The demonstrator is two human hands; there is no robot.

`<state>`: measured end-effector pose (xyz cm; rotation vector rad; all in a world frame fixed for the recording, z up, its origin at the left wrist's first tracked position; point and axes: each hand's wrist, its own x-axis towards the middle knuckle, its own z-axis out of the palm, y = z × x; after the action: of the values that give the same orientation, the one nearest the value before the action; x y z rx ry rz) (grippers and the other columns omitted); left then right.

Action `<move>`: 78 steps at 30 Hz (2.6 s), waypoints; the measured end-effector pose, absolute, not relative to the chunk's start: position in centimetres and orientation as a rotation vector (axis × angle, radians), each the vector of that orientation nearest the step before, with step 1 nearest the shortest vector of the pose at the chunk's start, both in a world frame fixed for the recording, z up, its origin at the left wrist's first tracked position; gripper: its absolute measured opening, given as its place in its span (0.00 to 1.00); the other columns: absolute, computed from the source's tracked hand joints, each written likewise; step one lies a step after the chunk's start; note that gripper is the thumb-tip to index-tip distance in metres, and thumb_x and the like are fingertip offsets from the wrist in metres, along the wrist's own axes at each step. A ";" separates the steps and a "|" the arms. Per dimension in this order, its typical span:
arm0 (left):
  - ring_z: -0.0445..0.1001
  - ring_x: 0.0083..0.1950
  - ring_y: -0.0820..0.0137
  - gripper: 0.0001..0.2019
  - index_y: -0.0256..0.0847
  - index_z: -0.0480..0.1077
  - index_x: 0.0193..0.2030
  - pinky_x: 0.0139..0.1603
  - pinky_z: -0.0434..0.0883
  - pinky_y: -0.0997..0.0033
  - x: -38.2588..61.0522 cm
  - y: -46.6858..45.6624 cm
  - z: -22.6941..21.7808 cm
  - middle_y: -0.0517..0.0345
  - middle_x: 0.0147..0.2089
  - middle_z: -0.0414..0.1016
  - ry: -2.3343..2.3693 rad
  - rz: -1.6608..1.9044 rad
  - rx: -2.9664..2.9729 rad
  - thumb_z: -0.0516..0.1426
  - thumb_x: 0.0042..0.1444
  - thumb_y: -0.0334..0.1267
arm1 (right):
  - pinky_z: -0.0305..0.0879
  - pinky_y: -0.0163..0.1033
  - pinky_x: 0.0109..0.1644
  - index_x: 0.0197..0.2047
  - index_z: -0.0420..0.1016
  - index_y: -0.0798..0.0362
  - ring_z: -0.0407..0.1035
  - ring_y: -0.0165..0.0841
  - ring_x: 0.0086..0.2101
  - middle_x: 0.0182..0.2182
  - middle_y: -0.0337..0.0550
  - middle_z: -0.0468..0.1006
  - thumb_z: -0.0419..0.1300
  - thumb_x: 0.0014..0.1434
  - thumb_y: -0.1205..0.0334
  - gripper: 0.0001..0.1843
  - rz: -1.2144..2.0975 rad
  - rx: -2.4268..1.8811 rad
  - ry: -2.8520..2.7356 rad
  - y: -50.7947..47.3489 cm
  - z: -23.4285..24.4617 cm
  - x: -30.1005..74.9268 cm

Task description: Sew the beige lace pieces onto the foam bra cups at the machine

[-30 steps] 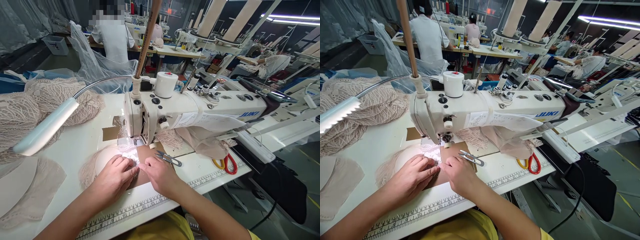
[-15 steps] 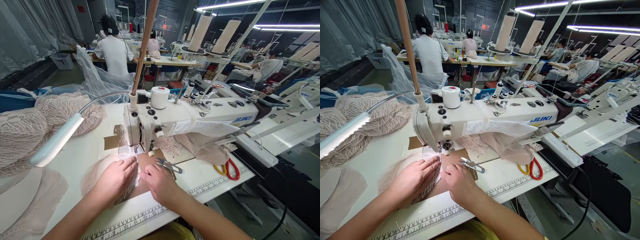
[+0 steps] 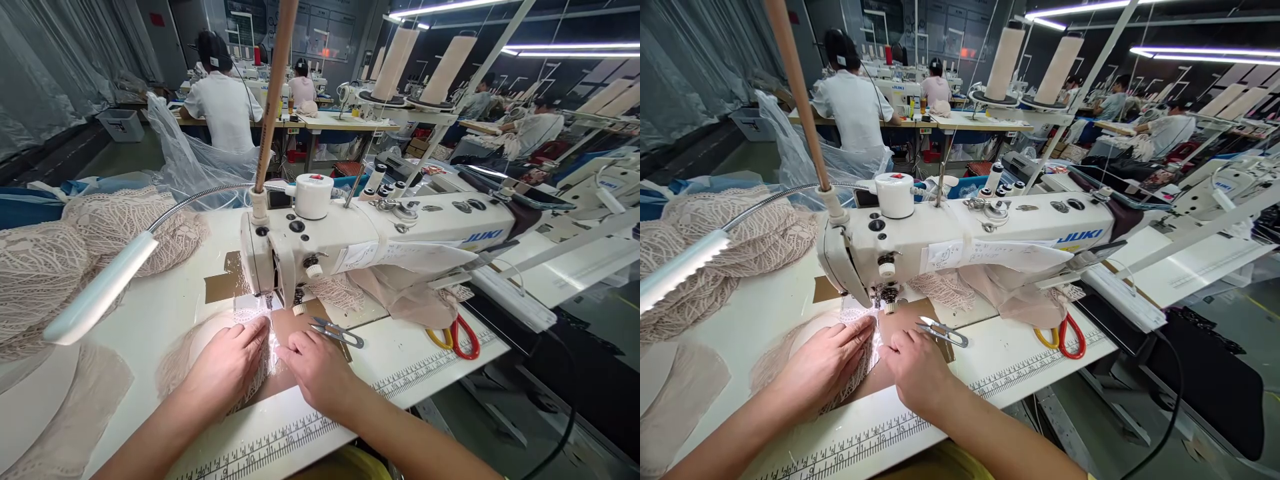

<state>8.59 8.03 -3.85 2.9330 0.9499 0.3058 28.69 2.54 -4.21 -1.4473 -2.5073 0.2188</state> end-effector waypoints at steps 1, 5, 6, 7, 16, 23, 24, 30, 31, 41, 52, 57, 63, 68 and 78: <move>0.77 0.47 0.55 0.18 0.34 0.72 0.51 0.43 0.76 0.57 8.5 8.0 -3.7 0.40 0.57 0.72 0.960 0.302 2.912 0.46 0.61 0.30 | 0.49 0.38 0.34 0.38 0.70 0.54 0.55 0.33 0.31 0.30 0.41 0.64 0.53 0.49 0.77 0.14 0.223 -1.452 -2.507 2.5 -4.2 28.7; 0.76 0.50 0.57 0.19 0.35 0.69 0.57 0.46 0.76 0.58 8.2 8.1 -3.2 0.42 0.60 0.70 0.953 0.360 2.836 0.47 0.62 0.33 | 0.50 0.37 0.34 0.37 0.71 0.54 0.55 0.33 0.31 0.30 0.41 0.64 0.53 0.49 0.77 0.14 0.218 -1.476 -2.509 2.5 -4.3 28.6; 0.75 0.51 0.57 0.19 0.35 0.69 0.57 0.46 0.76 0.57 8.2 8.2 -3.2 0.42 0.60 0.70 0.945 0.371 2.825 0.47 0.62 0.33 | 0.50 0.37 0.34 0.37 0.71 0.54 0.55 0.33 0.31 0.30 0.41 0.64 0.53 0.50 0.77 0.13 0.217 -1.479 -2.505 2.5 -4.3 28.5; 0.75 0.52 0.56 0.19 0.34 0.69 0.57 0.47 0.76 0.57 8.2 8.2 -3.2 0.42 0.61 0.69 0.935 0.375 2.815 0.47 0.62 0.33 | 0.50 0.37 0.35 0.37 0.71 0.54 0.55 0.33 0.31 0.30 0.41 0.65 0.53 0.51 0.77 0.13 0.219 -1.477 -2.500 2.5 -4.3 28.5; 0.71 0.53 0.55 0.22 0.33 0.65 0.61 0.48 0.73 0.53 7.8 9.2 -3.7 0.44 0.64 0.64 0.926 0.241 2.856 0.48 0.60 0.30 | 0.52 0.38 0.35 0.42 0.71 0.53 0.58 0.34 0.33 0.32 0.42 0.68 0.54 0.55 0.74 0.12 0.240 -1.488 -2.491 2.9 -4.0 28.3; 0.72 0.46 0.57 0.24 0.32 0.65 0.61 0.42 0.73 0.55 7.7 9.1 -3.5 0.43 0.63 0.66 0.893 0.248 2.878 0.47 0.57 0.25 | 0.52 0.39 0.35 0.44 0.70 0.54 0.59 0.35 0.33 0.33 0.43 0.68 0.54 0.54 0.74 0.14 0.245 -1.478 -2.551 3.2 -3.9 28.5; 0.71 0.47 0.56 0.24 0.33 0.65 0.61 0.43 0.73 0.55 7.7 9.2 -3.5 0.44 0.63 0.66 0.884 0.250 2.880 0.47 0.57 0.25 | 0.52 0.39 0.34 0.43 0.71 0.54 0.59 0.35 0.33 0.33 0.43 0.68 0.54 0.54 0.74 0.13 0.243 -1.478 -2.563 3.3 -3.9 28.5; 0.70 0.46 0.58 0.25 0.33 0.65 0.61 0.45 0.71 0.57 7.5 10.4 -3.3 0.44 0.62 0.67 0.868 0.235 2.883 0.48 0.55 0.24 | 0.52 0.38 0.32 0.39 0.71 0.54 0.61 0.34 0.31 0.32 0.42 0.69 0.55 0.55 0.73 0.09 0.247 -1.521 -2.618 4.3 -2.8 28.2; 0.70 0.45 0.58 0.25 0.33 0.65 0.60 0.45 0.70 0.57 7.6 10.7 -3.3 0.44 0.61 0.68 0.868 0.226 2.886 0.49 0.54 0.24 | 0.52 0.38 0.32 0.38 0.71 0.54 0.62 0.34 0.31 0.32 0.42 0.69 0.55 0.55 0.73 0.09 0.247 -1.536 -2.625 4.6 -2.5 28.0; 0.70 0.46 0.57 0.24 0.39 0.70 0.56 0.46 0.68 0.58 7.6 13.3 -2.9 0.47 0.48 0.75 0.912 0.134 2.913 0.50 0.52 0.24 | 0.59 0.38 0.34 0.49 0.70 0.57 0.67 0.38 0.37 0.37 0.48 0.74 0.55 0.53 0.75 0.19 0.286 -1.631 -2.650 7.1 -1.2 27.2; 0.70 0.49 0.59 0.19 0.36 0.69 0.57 0.47 0.71 0.57 6.9 12.1 -3.6 0.44 0.55 0.72 0.794 0.350 2.955 0.49 0.60 0.25 | 0.59 0.40 0.36 0.48 0.71 0.54 0.65 0.39 0.37 0.36 0.48 0.73 0.52 0.55 0.74 0.18 0.128 -1.551 -2.624 7.2 -2.9 27.6; 0.68 0.51 0.56 0.21 0.32 0.69 0.56 0.49 0.72 0.55 7.1 11.6 -4.1 0.44 0.55 0.73 0.738 0.357 2.994 0.49 0.56 0.23 | 0.59 0.41 0.38 0.49 0.71 0.54 0.65 0.39 0.38 0.35 0.46 0.74 0.52 0.55 0.75 0.19 0.089 -1.508 -2.602 7.3 -3.2 27.9; 0.69 0.49 0.57 0.22 0.34 0.69 0.57 0.49 0.71 0.54 7.3 12.1 -4.1 0.45 0.55 0.73 0.761 0.313 2.966 0.50 0.55 0.23 | 0.61 0.42 0.42 0.50 0.72 0.53 0.66 0.39 0.40 0.40 0.49 0.75 0.52 0.56 0.74 0.19 0.112 -1.520 -2.538 7.6 -2.8 27.9; 0.70 0.46 0.59 0.19 0.39 0.71 0.52 0.47 0.69 0.55 7.3 12.8 -3.7 0.48 0.49 0.77 0.784 0.347 2.878 0.48 0.57 0.23 | 0.63 0.43 0.43 0.56 0.70 0.53 0.68 0.41 0.42 0.43 0.52 0.76 0.50 0.59 0.71 0.23 0.104 -1.562 -2.494 7.7 -3.2 27.9; 0.70 0.42 0.60 0.16 0.41 0.74 0.45 0.43 0.67 0.60 7.4 13.7 -3.9 0.51 0.41 0.77 0.810 0.423 2.866 0.49 0.58 0.24 | 0.61 0.39 0.42 0.54 0.72 0.48 0.67 0.38 0.40 0.44 0.48 0.75 0.50 0.59 0.72 0.22 0.079 -1.562 -2.434 7.4 -4.0 28.2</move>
<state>7.39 13.70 -3.86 2.8656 0.8098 0.4225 28.22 7.40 -3.96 -1.5618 -2.4342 0.0788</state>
